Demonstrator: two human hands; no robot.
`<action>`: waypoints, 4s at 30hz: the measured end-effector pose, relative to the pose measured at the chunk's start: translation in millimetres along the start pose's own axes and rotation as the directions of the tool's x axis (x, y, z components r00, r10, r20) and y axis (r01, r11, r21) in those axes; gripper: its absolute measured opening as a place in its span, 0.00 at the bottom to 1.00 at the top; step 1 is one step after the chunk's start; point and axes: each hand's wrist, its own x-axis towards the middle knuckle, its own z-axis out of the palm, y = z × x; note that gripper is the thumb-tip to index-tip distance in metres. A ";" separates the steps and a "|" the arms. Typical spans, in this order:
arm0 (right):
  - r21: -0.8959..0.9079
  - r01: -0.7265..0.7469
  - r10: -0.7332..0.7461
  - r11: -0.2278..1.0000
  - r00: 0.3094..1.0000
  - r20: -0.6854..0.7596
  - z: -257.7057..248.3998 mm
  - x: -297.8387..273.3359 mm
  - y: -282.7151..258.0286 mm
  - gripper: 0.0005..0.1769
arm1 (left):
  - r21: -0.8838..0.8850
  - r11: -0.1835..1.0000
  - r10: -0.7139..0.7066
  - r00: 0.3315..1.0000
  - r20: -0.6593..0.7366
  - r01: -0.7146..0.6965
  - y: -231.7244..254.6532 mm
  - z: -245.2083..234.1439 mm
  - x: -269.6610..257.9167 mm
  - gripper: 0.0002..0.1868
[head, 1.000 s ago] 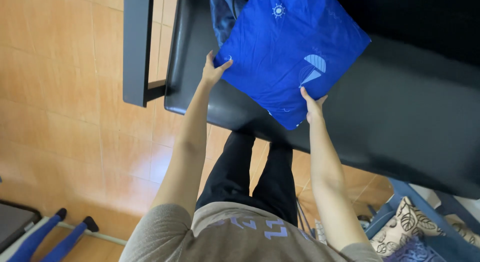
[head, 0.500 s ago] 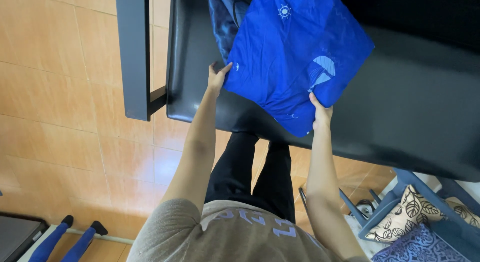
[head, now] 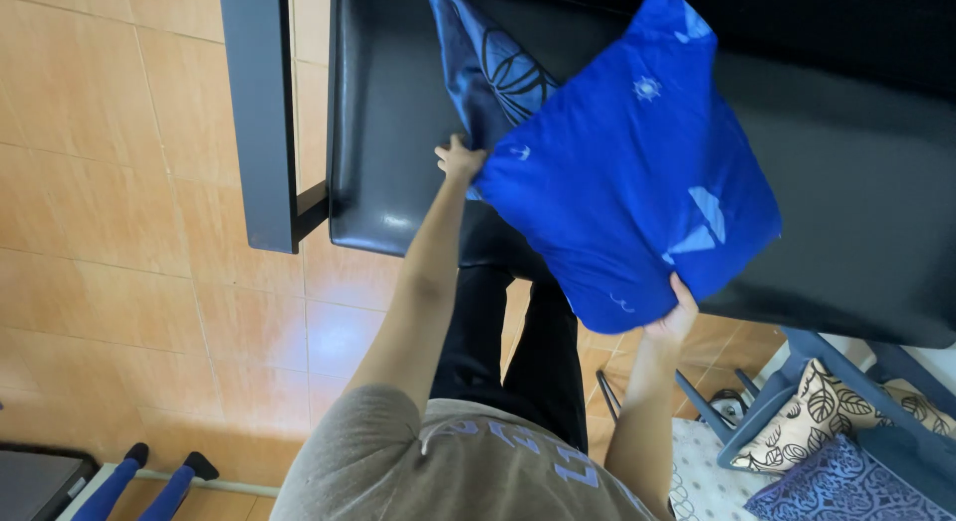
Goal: The person places a blue pillow into a dark patterned pillowcase on a black sofa. They repeatedly adjust the pillow and case, pulling the fabric over the corners and smoothing the surface to fit the case properly.
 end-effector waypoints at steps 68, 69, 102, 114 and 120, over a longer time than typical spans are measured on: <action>-0.461 0.887 -0.449 -0.031 0.399 0.799 195.5 -205.5 -232.3 0.30 | -0.052 -0.455 0.854 -0.452 0.256 -0.889 174.3 -256.8 -533.1 0.17; -0.526 0.845 -0.443 0.095 0.509 0.738 194.3 -196.7 -222.6 0.10 | -0.011 -0.438 0.861 -0.423 0.284 -0.899 172.3 -254.3 -521.7 0.18; -0.694 0.012 0.078 0.720 0.992 0.098 140.9 -123.8 -26.9 0.23 | 0.048 -0.580 0.750 -0.511 0.420 -0.813 88.3 -189.9 -480.8 0.16; -0.181 0.311 -0.190 0.933 0.852 0.487 181.6 -162.6 -47.7 0.07 | 0.191 -0.231 0.961 -0.193 0.200 -0.954 43.2 -206.2 -465.4 0.20; -0.180 0.450 -0.380 0.874 0.867 0.321 165.0 -159.0 -56.1 0.04 | 0.449 -0.190 0.957 -0.062 0.284 -0.873 72.6 -220.7 -420.5 0.09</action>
